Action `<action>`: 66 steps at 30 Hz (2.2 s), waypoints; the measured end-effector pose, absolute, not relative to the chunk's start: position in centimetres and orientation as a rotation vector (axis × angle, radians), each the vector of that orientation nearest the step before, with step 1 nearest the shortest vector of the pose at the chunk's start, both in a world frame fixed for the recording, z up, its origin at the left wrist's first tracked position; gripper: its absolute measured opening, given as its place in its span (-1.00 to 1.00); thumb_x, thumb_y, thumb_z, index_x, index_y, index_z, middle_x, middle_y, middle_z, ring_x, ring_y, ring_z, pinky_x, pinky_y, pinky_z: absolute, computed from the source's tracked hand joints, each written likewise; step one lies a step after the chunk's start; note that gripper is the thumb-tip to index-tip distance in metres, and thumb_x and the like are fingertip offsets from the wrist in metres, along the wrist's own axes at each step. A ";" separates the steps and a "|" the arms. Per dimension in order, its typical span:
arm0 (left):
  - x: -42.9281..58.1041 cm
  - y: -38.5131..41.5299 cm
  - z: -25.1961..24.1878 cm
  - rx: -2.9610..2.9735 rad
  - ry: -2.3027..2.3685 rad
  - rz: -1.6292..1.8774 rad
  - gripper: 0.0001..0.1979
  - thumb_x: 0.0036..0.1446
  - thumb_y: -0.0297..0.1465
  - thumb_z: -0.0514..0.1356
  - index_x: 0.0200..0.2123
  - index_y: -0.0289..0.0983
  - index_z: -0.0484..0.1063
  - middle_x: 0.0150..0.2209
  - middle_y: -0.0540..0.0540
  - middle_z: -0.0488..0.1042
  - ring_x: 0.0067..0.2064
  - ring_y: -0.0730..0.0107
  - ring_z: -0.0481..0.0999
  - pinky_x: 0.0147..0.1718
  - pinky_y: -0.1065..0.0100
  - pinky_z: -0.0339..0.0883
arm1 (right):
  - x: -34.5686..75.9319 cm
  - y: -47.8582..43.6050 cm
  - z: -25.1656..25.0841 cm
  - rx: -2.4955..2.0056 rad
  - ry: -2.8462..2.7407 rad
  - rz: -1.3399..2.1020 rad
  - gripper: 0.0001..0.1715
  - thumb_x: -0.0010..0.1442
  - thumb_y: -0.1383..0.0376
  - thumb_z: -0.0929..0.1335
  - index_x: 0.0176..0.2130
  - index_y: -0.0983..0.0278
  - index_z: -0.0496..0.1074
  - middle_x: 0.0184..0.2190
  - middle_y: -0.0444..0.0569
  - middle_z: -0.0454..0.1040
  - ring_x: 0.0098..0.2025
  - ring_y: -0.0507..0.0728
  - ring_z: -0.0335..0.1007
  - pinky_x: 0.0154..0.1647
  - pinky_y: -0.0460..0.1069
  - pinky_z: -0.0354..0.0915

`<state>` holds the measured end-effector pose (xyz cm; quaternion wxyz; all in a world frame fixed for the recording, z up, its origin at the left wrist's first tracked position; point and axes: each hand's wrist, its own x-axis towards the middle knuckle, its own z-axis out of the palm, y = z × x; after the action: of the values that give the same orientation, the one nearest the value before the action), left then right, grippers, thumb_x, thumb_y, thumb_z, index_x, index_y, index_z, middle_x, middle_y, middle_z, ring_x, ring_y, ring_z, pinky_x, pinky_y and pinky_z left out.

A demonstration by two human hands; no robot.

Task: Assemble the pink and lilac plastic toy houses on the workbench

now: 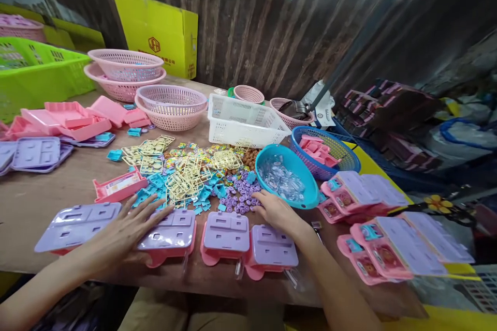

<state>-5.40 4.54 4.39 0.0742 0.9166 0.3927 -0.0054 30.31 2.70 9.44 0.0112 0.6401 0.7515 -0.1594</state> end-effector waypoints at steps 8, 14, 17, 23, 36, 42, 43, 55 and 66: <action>-3.8 4.8 6.2 2.620 0.915 0.153 -0.11 0.03 0.06 0.09 0.30 -0.02 -0.32 0.30 -0.22 -0.01 0.30 -0.08 -0.04 0.16 -0.15 -0.02 | 34.4 -4.6 7.4 2.296 2.357 -0.787 -0.39 0.05 0.10 0.34 0.09 0.20 0.34 0.10 0.11 0.27 0.15 0.27 0.16 0.17 0.19 0.10; 6.2 4.6 6.7 2.626 0.703 0.040 -0.05 -0.09 0.10 0.17 0.28 -0.17 -0.07 0.28 -0.39 -0.01 0.30 -0.19 -0.08 0.15 -0.23 -0.08 | 32.3 -4.9 4.5 2.384 2.521 -0.867 -0.39 0.10 0.03 0.30 0.09 0.23 0.33 0.04 0.14 0.32 0.10 0.27 0.21 0.12 0.20 0.17; 8.9 3.9 6.1 2.635 0.765 -0.115 -0.09 -0.06 -0.01 0.22 0.27 -0.27 -0.03 0.23 -0.47 0.08 0.25 -0.25 0.06 0.11 -0.21 0.02 | 31.6 -4.6 4.3 2.367 2.569 -0.771 -0.44 0.13 0.02 0.30 0.05 0.22 0.36 0.00 0.12 0.36 0.06 0.27 0.25 0.08 0.19 0.20; 7.8 5.0 7.2 2.647 0.722 -0.198 -0.12 0.03 0.00 0.15 0.29 -0.31 -0.08 0.20 -0.45 0.15 0.22 -0.19 0.13 0.12 -0.14 0.04 | 32.3 -1.5 6.7 2.235 2.719 -0.366 -0.57 0.24 0.11 0.22 0.05 0.20 0.33 0.01 0.08 0.38 0.07 0.24 0.25 0.05 0.16 0.20; 17.4 19.9 5.2 2.763 1.278 0.064 -0.39 0.04 -0.18 0.19 0.15 -0.27 0.20 0.22 -0.35 0.12 0.23 -0.27 0.05 0.07 -0.29 0.02 | 30.4 21.7 7.9 1.837 2.162 -0.115 -0.72 0.22 0.27 0.31 -0.08 0.33 0.38 -0.08 0.03 0.41 -0.10 0.12 0.38 -0.09 0.11 0.33; 16.3 22.2 5.4 2.759 1.270 0.017 -0.72 0.15 -0.39 0.03 -0.13 -0.31 0.44 -0.10 -0.27 0.44 -0.09 0.08 0.48 -0.17 0.14 0.39 | 30.7 23.0 6.3 1.739 2.119 -0.160 -0.70 0.24 0.20 0.29 -0.07 0.30 0.37 -0.08 0.00 0.40 -0.10 0.11 0.37 -0.09 0.11 0.34; 15.8 22.6 5.6 2.771 1.260 0.019 -0.72 0.17 -0.42 -0.01 -0.13 -0.32 0.43 -0.11 -0.26 0.45 -0.11 0.12 0.49 -0.18 0.18 0.39 | 30.7 23.0 6.2 1.741 2.126 -0.154 -0.70 0.24 0.20 0.29 -0.07 0.30 0.37 -0.07 0.01 0.40 -0.09 0.12 0.37 -0.08 0.12 0.34; 14.8 21.4 4.8 2.871 1.087 -0.024 -0.62 0.10 -0.31 0.13 -0.01 -0.33 0.33 0.02 -0.30 0.35 0.07 0.04 0.31 -0.07 0.11 0.29 | 30.3 22.9 6.1 1.819 2.174 -0.060 -0.65 0.24 0.20 0.29 -0.03 0.32 0.33 -0.07 0.02 0.39 -0.10 0.12 0.38 -0.09 0.13 0.34; 18.6 21.4 3.2 2.661 0.704 0.223 -0.83 -0.05 -0.64 0.10 -0.55 -0.32 0.42 -0.11 -0.21 0.45 0.06 0.09 0.29 0.00 0.14 0.17 | 30.4 23.0 7.1 1.767 1.951 -0.073 -0.63 0.22 0.20 0.31 -0.02 0.32 0.33 -0.02 0.05 0.36 -0.05 0.15 0.35 -0.06 0.15 0.32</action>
<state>18.60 21.41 3.23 0.1886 0.9463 0.2504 0.0794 30.38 23.01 7.06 0.2514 0.6494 0.7172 -0.0267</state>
